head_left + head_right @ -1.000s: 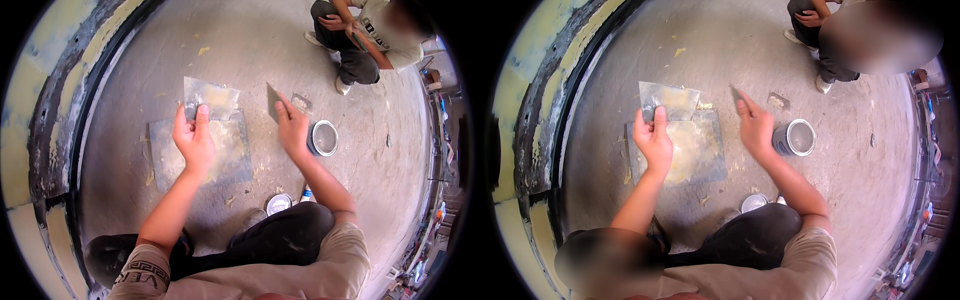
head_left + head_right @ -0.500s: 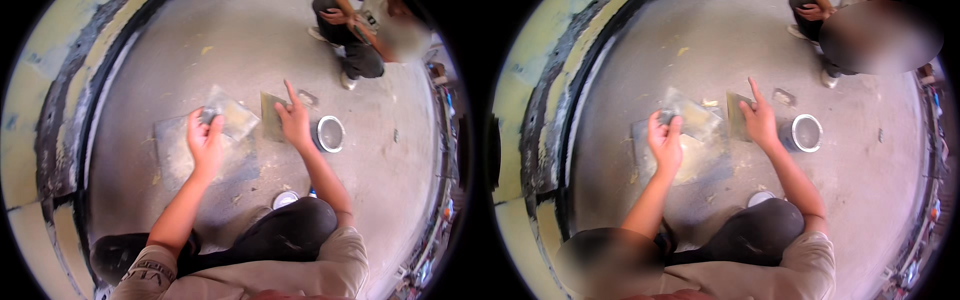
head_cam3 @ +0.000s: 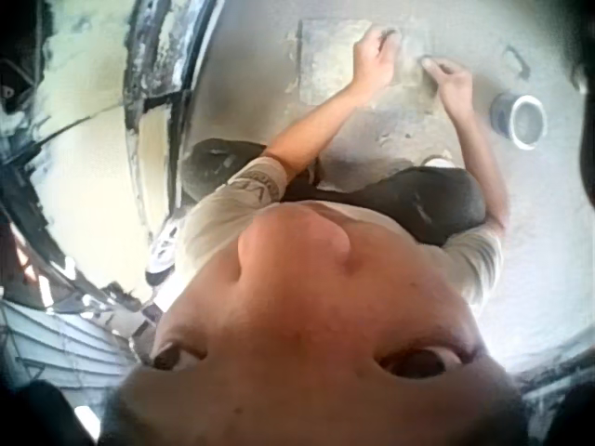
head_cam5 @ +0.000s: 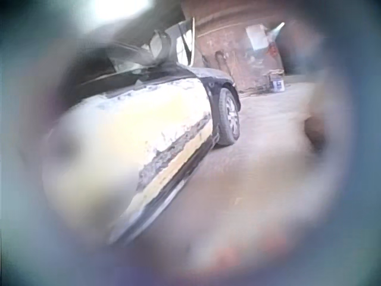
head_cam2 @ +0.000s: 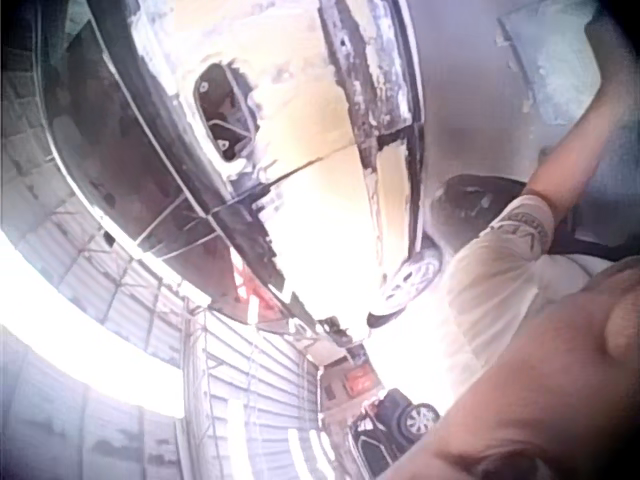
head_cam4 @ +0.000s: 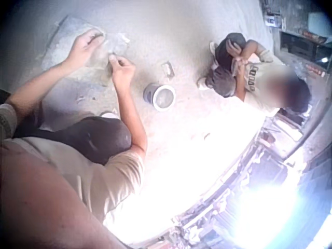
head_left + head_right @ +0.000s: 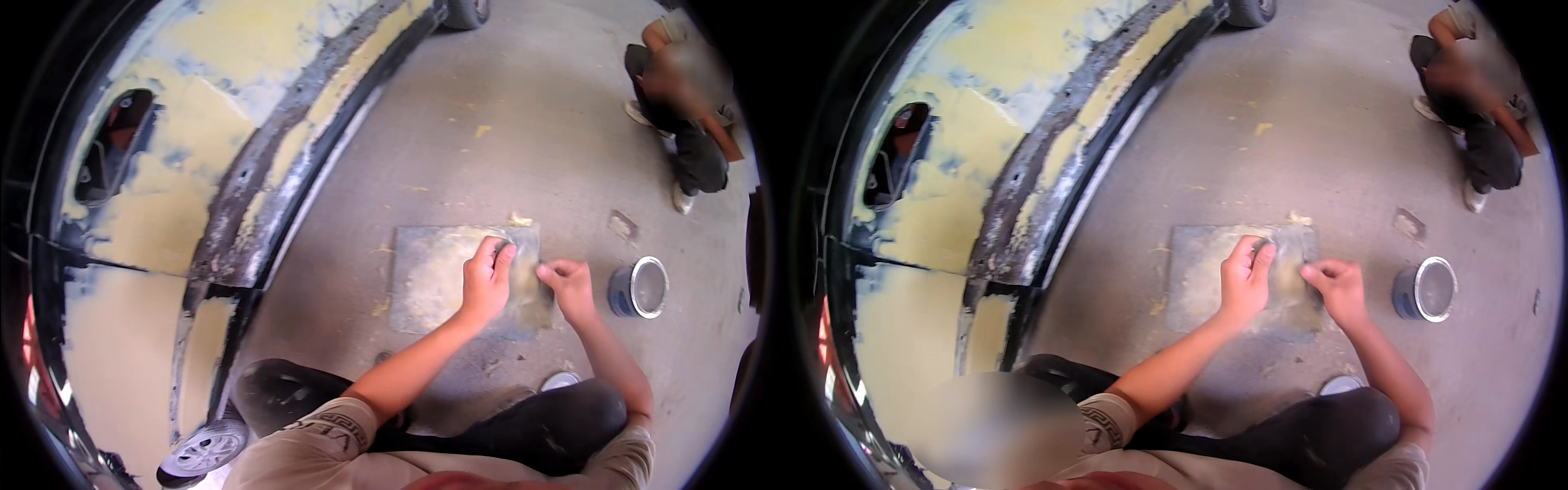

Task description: The person mixes a white paste on a flat board using a metal scraper and applies it to a car bumper. They repeatedly scoop the mixture, spread it on the board, and smooth it onto the vehicle's surface.

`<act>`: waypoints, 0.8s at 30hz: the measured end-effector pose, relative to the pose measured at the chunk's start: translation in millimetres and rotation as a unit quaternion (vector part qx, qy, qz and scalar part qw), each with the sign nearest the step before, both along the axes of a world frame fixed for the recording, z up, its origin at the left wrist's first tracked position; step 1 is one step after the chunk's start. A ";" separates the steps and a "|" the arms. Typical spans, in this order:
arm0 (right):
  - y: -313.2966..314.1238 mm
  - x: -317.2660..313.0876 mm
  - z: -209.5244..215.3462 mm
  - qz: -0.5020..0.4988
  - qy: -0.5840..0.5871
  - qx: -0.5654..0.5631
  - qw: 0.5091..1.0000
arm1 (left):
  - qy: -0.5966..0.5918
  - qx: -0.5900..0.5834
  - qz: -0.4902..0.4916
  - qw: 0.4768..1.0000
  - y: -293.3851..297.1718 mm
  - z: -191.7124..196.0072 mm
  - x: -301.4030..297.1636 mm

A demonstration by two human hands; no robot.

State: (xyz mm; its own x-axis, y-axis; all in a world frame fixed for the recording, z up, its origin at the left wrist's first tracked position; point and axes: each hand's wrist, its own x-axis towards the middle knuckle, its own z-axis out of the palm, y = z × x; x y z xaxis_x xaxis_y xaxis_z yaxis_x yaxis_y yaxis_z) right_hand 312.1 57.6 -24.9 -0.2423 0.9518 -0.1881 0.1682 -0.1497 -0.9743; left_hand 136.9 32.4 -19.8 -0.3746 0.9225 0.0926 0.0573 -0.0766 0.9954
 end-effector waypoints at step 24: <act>-129.2 109.0 -15.1 -0.333 0.400 -0.260 0.813 | -0.404 -0.399 -0.651 0.504 -143.9 -79.2 85.6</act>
